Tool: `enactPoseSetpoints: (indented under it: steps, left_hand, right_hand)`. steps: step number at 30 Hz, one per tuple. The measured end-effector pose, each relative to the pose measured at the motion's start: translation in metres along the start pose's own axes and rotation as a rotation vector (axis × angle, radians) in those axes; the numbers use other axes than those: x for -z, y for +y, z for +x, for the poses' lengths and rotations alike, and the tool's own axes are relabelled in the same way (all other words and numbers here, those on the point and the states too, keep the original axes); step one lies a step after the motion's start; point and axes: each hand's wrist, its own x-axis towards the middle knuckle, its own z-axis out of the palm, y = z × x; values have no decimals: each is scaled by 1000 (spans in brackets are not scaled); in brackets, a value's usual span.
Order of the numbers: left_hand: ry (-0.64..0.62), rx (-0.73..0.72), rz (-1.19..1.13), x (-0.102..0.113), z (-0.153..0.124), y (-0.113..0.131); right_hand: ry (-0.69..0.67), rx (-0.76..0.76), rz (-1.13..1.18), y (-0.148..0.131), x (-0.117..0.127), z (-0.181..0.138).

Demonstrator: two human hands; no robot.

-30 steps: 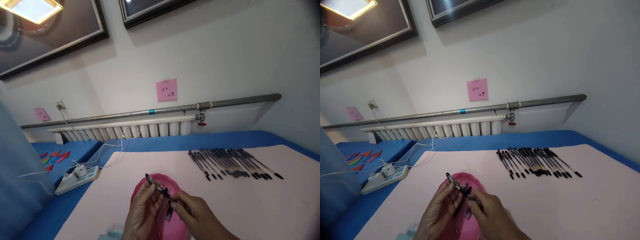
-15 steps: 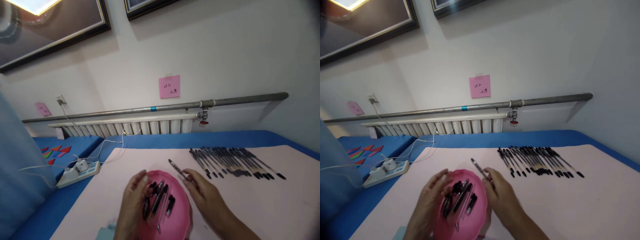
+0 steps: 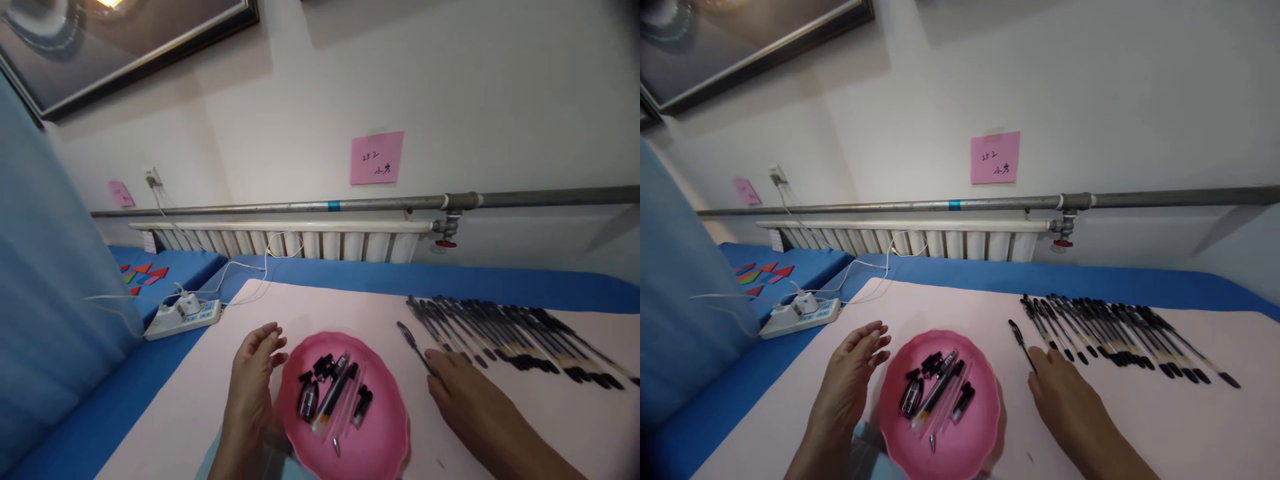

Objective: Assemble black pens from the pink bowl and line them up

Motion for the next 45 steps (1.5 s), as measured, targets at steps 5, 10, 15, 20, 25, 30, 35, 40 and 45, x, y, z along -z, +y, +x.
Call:
enactPoseSetpoints:
  steps: [5,10,15,20,25,30,35,40,45]
  left_hand:
    - [-101,-106,418,3,2,-3]
    - [-226,-398,1039,-7,-4,-21]
    - [-315,-383,1198,-13,-4,-41]
    - [-313,-350,1245,-12,-3,-39]
    - [-348,-325,1301,-11,-3,-35]
    - [-352,-344,1255,-14,-3,-40]
    - [-322,-329,1274,-12,-1,-36]
    - [-341,-343,1256,-8,-1,-33]
    - [-264,-339,1257,-6,-2,-28]
  right_hand:
    - [-125,-112,-20,-3,9,-5]
    - [-29,-56,-28,2,8,-1]
    - [3,-92,-149,9,9,6]
    - [40,24,-109,-10,6,-5]
    - [-46,99,28,-24,-4,-11]
    - [-56,44,73,-24,-1,-7]
    - [-62,47,76,-27,3,-7]
    - [-69,54,75,-26,2,-7]
    - [-35,68,79,-25,0,-7]
